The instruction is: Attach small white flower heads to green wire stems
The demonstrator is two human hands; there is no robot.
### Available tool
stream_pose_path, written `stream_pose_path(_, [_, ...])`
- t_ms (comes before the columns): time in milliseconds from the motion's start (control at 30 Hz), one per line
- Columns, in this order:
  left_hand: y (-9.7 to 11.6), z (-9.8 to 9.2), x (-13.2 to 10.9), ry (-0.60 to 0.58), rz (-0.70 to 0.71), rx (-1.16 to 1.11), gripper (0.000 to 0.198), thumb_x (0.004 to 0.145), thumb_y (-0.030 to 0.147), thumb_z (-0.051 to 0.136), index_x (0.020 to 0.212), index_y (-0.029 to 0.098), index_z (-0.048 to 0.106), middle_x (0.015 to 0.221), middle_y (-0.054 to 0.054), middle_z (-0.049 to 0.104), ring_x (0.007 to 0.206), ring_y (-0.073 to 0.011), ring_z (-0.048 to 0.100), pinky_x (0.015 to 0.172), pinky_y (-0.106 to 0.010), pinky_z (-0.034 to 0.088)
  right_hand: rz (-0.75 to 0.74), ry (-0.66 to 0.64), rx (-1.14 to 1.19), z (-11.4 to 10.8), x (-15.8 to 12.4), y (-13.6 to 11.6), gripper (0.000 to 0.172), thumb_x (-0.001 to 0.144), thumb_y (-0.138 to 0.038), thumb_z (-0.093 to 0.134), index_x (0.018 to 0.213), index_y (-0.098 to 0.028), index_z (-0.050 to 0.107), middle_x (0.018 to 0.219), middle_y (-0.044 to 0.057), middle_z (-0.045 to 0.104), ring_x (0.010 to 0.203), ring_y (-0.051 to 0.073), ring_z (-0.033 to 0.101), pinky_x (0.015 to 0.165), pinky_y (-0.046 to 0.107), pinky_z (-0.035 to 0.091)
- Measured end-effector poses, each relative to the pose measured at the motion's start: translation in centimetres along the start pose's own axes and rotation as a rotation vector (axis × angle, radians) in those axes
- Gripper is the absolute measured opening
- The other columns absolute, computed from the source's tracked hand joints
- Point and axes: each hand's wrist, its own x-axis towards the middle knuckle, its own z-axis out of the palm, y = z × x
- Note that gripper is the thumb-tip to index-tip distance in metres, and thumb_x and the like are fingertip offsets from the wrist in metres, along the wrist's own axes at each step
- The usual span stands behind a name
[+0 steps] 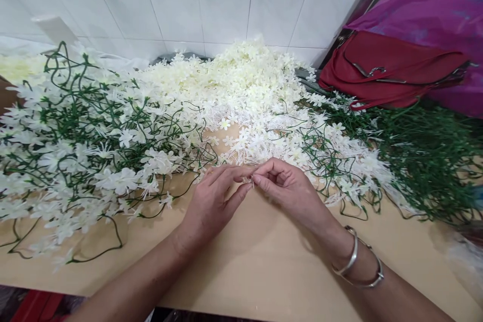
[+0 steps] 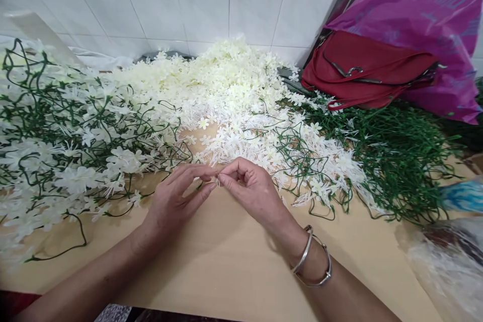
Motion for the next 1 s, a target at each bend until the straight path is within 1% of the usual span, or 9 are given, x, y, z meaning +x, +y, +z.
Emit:
stream_pose_path(67, [-0.3, -0.2, 0.1, 0.029, -0.038, 0.024, 0.013, 0.102, 0.021, 0.063, 0.115, 0.023, 0.065, 0.102, -0.003, 0.078, 0.091, -0.0167, 0.073, 0.088, -0.032, 0.056, 0.007, 0.033, -0.034, 0.0, 0.0, 0.1, 0.016, 0.091, -0.034, 0.072, 0.085, -0.022, 0.065, 0.078, 0.001, 0.066, 0.071, 0.015, 0.057, 0.068, 0.031, 0.046])
stream_pose_path(133, [-0.7, -0.6, 0.3, 0.099, -0.120, 0.085, 0.013, 0.102, 0.020, 0.061, 0.114, 0.023, 0.067, 0.101, -0.004, 0.077, 0.092, -0.0178, 0.073, 0.088, -0.033, 0.057, -0.022, 0.123, -0.098, -0.2, 0.0, 0.1, 0.013, 0.090, -0.032, 0.073, 0.086, -0.022, 0.065, 0.077, 0.000, 0.064, 0.070, 0.015, 0.055, 0.066, 0.030, 0.045])
stream_pose_path(267, [-1.5, -1.6, 0.7, 0.267, -0.229, 0.194, 0.017, 0.102, 0.017, 0.058, 0.113, 0.022, 0.069, 0.110, -0.006, 0.073, 0.106, -0.0205, 0.071, 0.096, -0.036, 0.058, -0.203, 0.323, -0.334, -1.1, 0.2, 0.0, 0.006, 0.089, -0.022, 0.070, 0.094, -0.023, 0.067, 0.081, 0.001, 0.064, 0.075, 0.018, 0.059, 0.073, 0.033, 0.048])
stream_pose_path(400, [-2.3, -1.5, 0.3, 0.161, -0.196, 0.238, 0.021, 0.102, 0.014, 0.056, 0.117, 0.020, 0.069, 0.117, -0.009, 0.069, 0.111, -0.0216, 0.070, 0.098, -0.037, 0.059, -0.369, 0.292, -0.544, -1.3, 0.1, -0.4, 0.010, 0.092, -0.015, 0.065, 0.088, -0.024, 0.067, 0.087, 0.003, 0.069, 0.082, 0.020, 0.064, 0.077, 0.035, 0.051])
stream_pose_path(500, [-2.9, -0.8, 0.0, 0.082, -0.145, 0.270, 0.020, 0.102, 0.014, 0.056, 0.119, 0.017, 0.068, 0.122, -0.012, 0.066, 0.113, -0.0234, 0.068, 0.099, -0.038, 0.059, -0.460, 0.256, -0.611, -1.0, -0.1, -0.6, 0.013, 0.095, -0.012, 0.062, 0.092, -0.024, 0.067, 0.093, 0.005, 0.070, 0.089, 0.022, 0.067, 0.083, 0.036, 0.053])
stream_pose_path(667, [-2.7, -0.3, 0.1, 0.071, -0.087, 0.328, 0.019, 0.103, 0.014, 0.056, 0.120, 0.016, 0.064, 0.124, -0.015, 0.065, 0.115, -0.0257, 0.067, 0.100, -0.041, 0.059, -0.544, 0.224, -0.672, -0.9, -0.2, -0.8, 0.017, 0.101, -0.012, 0.056, 0.098, -0.024, 0.068, 0.097, 0.008, 0.070, 0.093, 0.023, 0.069, 0.085, 0.038, 0.055])
stream_pose_path(767, [-1.7, -0.3, 0.2, 0.056, -0.016, 0.288, 0.020, 0.105, 0.014, 0.056, 0.123, 0.017, 0.063, 0.124, -0.014, 0.067, 0.117, -0.0233, 0.066, 0.102, -0.039, 0.056, -0.570, 0.319, -0.716, -1.4, 0.0, -0.8, 0.018, 0.102, -0.012, 0.055, 0.100, -0.024, 0.068, 0.101, 0.009, 0.072, 0.098, 0.024, 0.070, 0.090, 0.039, 0.055])
stream_pose_path(833, [-1.2, -0.2, 0.1, 0.004, 0.028, 0.298, 0.019, 0.105, 0.014, 0.056, 0.122, 0.019, 0.064, 0.124, -0.012, 0.069, 0.115, -0.0229, 0.067, 0.100, -0.039, 0.056, -0.566, 0.397, -0.741, -1.8, 0.1, -0.8, 0.017, 0.102, -0.013, 0.056, 0.099, -0.023, 0.069, 0.100, 0.008, 0.073, 0.097, 0.023, 0.070, 0.090, 0.039, 0.055])
stream_pose_path(1000, [-1.0, 0.4, -0.1, -0.088, 0.079, 0.349, 0.021, 0.105, 0.013, 0.055, 0.122, 0.019, 0.065, 0.129, -0.012, 0.070, 0.118, -0.0256, 0.068, 0.102, -0.045, 0.050, -0.522, 0.508, -0.735, -2.6, 0.2, -1.1, 0.011, 0.098, -0.014, 0.064, 0.097, -0.024, 0.070, 0.092, 0.004, 0.073, 0.084, 0.020, 0.068, 0.079, 0.034, 0.055])
